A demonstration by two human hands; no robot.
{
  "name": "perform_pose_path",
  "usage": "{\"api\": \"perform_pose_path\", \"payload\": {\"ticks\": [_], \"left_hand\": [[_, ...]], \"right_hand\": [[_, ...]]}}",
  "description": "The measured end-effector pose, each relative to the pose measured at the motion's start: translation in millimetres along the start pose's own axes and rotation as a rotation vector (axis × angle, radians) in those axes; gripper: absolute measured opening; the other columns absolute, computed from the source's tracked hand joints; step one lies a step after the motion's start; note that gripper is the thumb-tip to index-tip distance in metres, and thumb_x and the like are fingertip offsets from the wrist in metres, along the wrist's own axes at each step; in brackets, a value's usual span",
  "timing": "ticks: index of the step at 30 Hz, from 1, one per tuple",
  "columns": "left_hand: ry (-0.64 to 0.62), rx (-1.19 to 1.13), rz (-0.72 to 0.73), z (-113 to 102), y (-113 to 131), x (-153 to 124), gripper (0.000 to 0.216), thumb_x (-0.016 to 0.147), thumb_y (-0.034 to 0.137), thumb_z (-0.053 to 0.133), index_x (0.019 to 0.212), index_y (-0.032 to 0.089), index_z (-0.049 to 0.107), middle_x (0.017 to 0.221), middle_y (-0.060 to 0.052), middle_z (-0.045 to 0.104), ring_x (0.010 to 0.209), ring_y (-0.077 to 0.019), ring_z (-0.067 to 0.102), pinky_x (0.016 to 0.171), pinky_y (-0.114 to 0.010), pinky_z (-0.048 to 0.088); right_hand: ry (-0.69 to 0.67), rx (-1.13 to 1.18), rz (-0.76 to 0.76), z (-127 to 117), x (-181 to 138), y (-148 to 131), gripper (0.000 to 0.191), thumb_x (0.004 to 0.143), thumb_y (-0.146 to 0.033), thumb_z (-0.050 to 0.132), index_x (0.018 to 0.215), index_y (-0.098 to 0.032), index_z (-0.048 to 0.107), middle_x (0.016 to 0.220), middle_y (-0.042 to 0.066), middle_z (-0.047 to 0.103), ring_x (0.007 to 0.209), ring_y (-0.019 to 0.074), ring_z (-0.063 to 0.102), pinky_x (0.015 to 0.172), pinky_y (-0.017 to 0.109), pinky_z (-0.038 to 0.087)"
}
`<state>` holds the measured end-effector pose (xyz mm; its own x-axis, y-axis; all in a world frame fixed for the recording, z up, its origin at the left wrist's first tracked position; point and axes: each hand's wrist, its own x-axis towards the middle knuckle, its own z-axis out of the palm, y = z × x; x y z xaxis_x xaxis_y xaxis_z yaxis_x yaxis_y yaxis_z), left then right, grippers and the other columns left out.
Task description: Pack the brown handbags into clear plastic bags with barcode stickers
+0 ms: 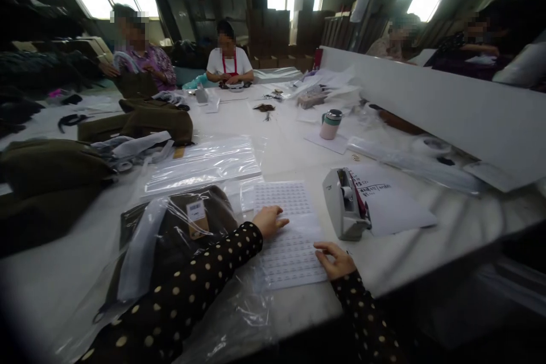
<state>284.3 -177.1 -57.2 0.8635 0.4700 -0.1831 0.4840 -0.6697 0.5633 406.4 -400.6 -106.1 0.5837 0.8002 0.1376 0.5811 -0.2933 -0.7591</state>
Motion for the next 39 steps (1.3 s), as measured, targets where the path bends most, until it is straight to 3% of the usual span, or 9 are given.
{"api": "perform_pose_path", "payload": {"ticks": [4, 8, 13, 16, 20, 25, 29, 39], "left_hand": [[-0.109, 0.093, -0.043, 12.9, 6.0, 24.3, 0.067, 0.057, 0.057, 0.067, 0.106, 0.012, 0.056, 0.101, -0.018, 0.062, 0.097, -0.0347, 0.056, 0.084, -0.046, 0.042], [-0.230, 0.132, 0.009, 16.7, 14.6, 35.8, 0.050, 0.054, 0.057, 0.068, 0.084, 0.018, 0.062, 0.091, -0.010, 0.064, 0.093, -0.0288, 0.058, 0.081, -0.036, 0.045], [-0.272, 0.156, 0.010, 19.2, 20.5, 39.4, 0.075, 0.048, 0.054, 0.072, 0.110, 0.016, 0.052, 0.110, -0.014, 0.057, 0.099, -0.0298, 0.055, 0.083, -0.037, 0.044], [-0.353, 0.132, -0.006, 18.8, 22.3, 37.4, 0.059, 0.052, 0.048, 0.071, 0.099, 0.014, 0.058, 0.100, -0.014, 0.062, 0.094, -0.0298, 0.057, 0.081, -0.037, 0.045], [-0.484, -0.005, 0.024, 8.8, 25.2, 37.9, 0.032, 0.064, 0.040, 0.062, 0.086, 0.017, 0.063, 0.090, -0.008, 0.066, 0.091, -0.0248, 0.059, 0.081, -0.032, 0.045], [-0.702, -0.300, 0.060, -6.1, 24.8, 41.0, 0.035, 0.069, 0.034, 0.059, 0.101, 0.021, 0.060, 0.093, -0.001, 0.067, 0.083, -0.0179, 0.061, 0.072, -0.026, 0.048], [-0.834, -0.522, 0.073, -5.3, 22.5, 41.3, 0.037, 0.071, 0.028, 0.058, 0.108, 0.023, 0.057, 0.095, 0.001, 0.067, 0.082, -0.0157, 0.061, 0.074, -0.025, 0.048], [-0.870, -0.836, -0.011, 21.3, 0.4, 43.0, 0.036, 0.070, 0.029, 0.060, 0.105, 0.021, 0.058, 0.085, 0.000, 0.067, 0.082, -0.0175, 0.060, 0.082, -0.032, 0.044]], "right_hand": [[0.147, -0.055, -0.013, 9.3, 9.0, 23.5, 0.026, 0.075, -0.037, 0.053, 0.090, -0.019, 0.064, 0.100, 0.009, 0.064, 0.092, 0.0232, 0.059, 0.079, 0.038, 0.050], [0.189, -0.115, -0.057, 16.6, 8.5, 30.5, 0.025, 0.075, -0.035, 0.053, 0.090, -0.019, 0.064, 0.100, 0.009, 0.064, 0.094, 0.0233, 0.058, 0.082, 0.040, 0.049], [0.213, -0.137, -0.131, 17.5, 7.6, 30.3, 0.025, 0.075, -0.034, 0.055, 0.093, -0.019, 0.064, 0.102, 0.009, 0.063, 0.094, 0.0228, 0.058, 0.082, 0.040, 0.049], [0.239, -0.181, -0.179, 19.4, 6.5, 28.3, 0.023, 0.075, -0.033, 0.057, 0.092, -0.020, 0.065, 0.099, 0.008, 0.064, 0.092, 0.0230, 0.058, 0.084, 0.041, 0.048], [0.260, -0.207, -0.264, 14.0, 6.8, 19.4, 0.018, 0.076, -0.031, 0.058, 0.089, -0.020, 0.066, 0.098, 0.008, 0.063, 0.090, 0.0219, 0.058, 0.082, 0.039, 0.048], [0.255, -0.324, -0.526, -9.9, 15.8, -5.9, 0.012, 0.073, -0.025, 0.063, 0.083, -0.024, 0.068, 0.103, 0.006, 0.061, 0.098, 0.0234, 0.054, 0.085, 0.038, 0.043], [0.207, -0.468, -0.680, -19.0, 26.2, -20.4, 0.012, 0.073, -0.029, 0.065, 0.084, -0.030, 0.069, 0.103, 0.003, 0.063, 0.102, 0.0248, 0.051, 0.086, 0.038, 0.037], [0.107, -0.395, -0.840, -11.1, 31.4, -26.5, 0.015, 0.079, -0.031, 0.061, 0.090, -0.022, 0.065, 0.087, -0.001, 0.070, 0.094, 0.0202, 0.059, 0.097, 0.042, 0.028]]}}
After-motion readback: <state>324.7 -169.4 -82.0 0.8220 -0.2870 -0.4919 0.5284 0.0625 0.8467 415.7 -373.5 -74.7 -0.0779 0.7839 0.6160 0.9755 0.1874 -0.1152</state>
